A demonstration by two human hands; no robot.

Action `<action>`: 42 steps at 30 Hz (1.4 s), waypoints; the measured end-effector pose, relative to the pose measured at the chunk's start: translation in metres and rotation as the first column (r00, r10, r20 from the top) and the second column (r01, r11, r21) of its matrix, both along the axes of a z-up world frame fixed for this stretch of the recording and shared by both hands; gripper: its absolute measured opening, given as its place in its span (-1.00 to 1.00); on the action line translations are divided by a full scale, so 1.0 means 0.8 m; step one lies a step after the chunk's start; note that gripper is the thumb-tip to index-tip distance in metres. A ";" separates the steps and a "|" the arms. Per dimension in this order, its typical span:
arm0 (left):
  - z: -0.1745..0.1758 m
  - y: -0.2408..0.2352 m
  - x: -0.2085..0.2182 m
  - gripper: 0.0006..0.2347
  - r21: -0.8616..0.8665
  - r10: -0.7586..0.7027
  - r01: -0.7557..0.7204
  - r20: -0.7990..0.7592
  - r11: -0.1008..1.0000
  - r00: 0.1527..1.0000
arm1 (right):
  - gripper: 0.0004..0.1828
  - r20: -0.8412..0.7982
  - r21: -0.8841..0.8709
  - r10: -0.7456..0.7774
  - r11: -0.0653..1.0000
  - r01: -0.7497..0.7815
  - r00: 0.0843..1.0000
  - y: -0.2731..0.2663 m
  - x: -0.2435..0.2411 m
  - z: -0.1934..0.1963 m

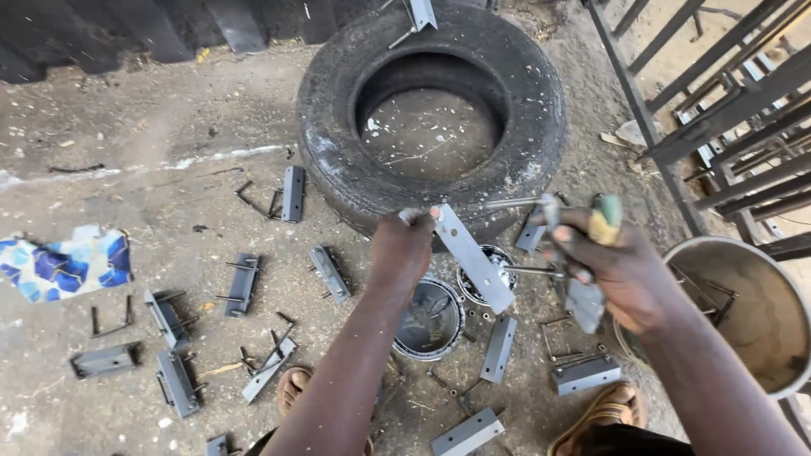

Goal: Painting several small metal L-brackets with grey paint using a handheld brush.

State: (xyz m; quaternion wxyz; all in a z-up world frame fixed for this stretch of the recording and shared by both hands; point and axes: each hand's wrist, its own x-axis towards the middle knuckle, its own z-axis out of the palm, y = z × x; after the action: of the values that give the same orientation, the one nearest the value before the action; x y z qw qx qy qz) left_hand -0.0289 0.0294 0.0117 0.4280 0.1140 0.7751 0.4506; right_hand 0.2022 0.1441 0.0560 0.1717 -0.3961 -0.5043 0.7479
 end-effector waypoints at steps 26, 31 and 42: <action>-0.048 -0.002 -0.008 -0.72 0.024 -0.111 0.120 -0.246 0.992 0.963 | -0.73 0.143 0.352 0.116 0.922 -0.160 0.983 -0.042 -0.051 0.003; -0.048 0.000 -0.007 -0.71 0.007 -0.125 0.131 -0.255 0.991 0.959 | -0.67 0.127 0.321 0.086 0.939 -0.123 0.988 -0.040 -0.051 -0.005; -0.015 0.000 0.009 -0.70 0.033 -0.143 0.157 -0.264 0.987 0.954 | -0.64 0.607 0.649 -0.104 0.637 -0.416 0.788 -0.067 -0.081 0.004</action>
State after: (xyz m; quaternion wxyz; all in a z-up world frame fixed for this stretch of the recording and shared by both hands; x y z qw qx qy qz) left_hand -0.0217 0.0291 -0.0007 0.3519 0.2424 0.8015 0.4183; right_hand 0.1374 0.0901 0.0596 0.0841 -0.4524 -0.8292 0.3173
